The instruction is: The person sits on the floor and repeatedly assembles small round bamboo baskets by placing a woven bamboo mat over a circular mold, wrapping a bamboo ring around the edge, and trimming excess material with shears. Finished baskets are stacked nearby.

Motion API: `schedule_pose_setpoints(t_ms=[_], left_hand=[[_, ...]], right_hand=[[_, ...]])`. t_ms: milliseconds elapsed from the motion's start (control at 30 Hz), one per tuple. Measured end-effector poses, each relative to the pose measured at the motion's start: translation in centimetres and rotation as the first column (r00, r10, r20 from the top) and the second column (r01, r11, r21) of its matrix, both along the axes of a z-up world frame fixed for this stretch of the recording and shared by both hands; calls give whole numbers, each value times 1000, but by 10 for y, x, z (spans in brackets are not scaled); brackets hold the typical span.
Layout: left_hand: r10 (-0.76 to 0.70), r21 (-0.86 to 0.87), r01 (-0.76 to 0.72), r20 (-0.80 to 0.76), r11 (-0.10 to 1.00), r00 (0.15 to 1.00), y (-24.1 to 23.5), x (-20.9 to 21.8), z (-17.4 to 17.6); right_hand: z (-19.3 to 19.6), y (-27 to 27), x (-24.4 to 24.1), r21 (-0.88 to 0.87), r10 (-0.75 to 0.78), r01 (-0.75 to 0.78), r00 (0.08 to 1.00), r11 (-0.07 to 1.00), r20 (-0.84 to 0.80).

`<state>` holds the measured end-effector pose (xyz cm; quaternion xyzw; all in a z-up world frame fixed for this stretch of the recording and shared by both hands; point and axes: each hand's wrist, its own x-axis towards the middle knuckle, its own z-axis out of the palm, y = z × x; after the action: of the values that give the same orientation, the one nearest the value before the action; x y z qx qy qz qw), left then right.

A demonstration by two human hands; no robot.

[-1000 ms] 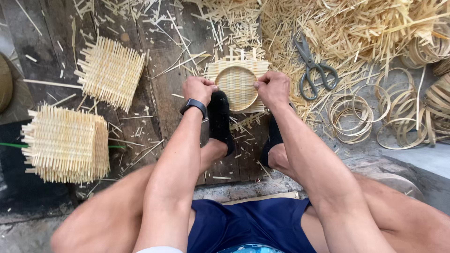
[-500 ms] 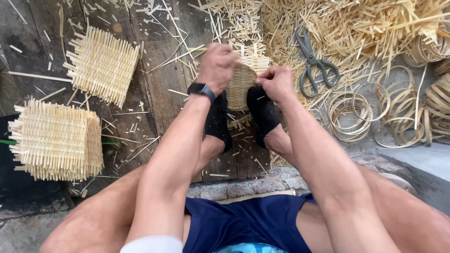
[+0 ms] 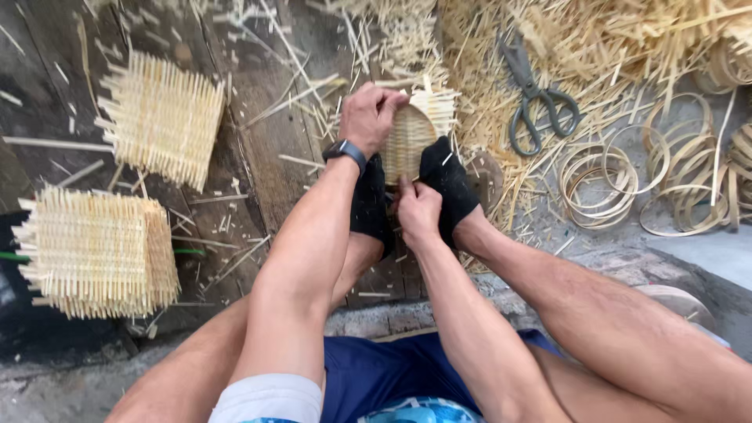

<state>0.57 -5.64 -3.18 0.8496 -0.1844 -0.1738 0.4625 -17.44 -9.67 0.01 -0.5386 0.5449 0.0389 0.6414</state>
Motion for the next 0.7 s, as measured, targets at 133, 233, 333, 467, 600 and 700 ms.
schedule_pose_setpoints(t_ms=[133, 233, 333, 467, 600, 700], left_hand=[[67, 16, -66, -122, 998, 990, -1, 4, 1], [66, -72, -78, -163, 994, 984, -6, 3, 3], [4, -53, -12, -144, 999, 990, -8, 7, 1], [17, 51, -10, -160, 999, 987, -6, 12, -5], [49, 24, -44, -246, 999, 968, -7, 12, -13], [80, -30, -99, -375, 995, 924, -7, 16, -24]], right_hand=[[-20, 9, -6, 25, 2, -5, 995, 1000, 97], [-11, -11, -9, -110, 154, -151, 988, 982, 25], [4, -47, 5, -534, 348, -332, 935, 777, -75], [3, -92, 43, -473, 236, -203, 972, 857, 11], [-16, -113, 59, -375, 229, -184, 970, 908, 80], [-30, -119, 58, -279, 207, -140, 952, 950, 225]])
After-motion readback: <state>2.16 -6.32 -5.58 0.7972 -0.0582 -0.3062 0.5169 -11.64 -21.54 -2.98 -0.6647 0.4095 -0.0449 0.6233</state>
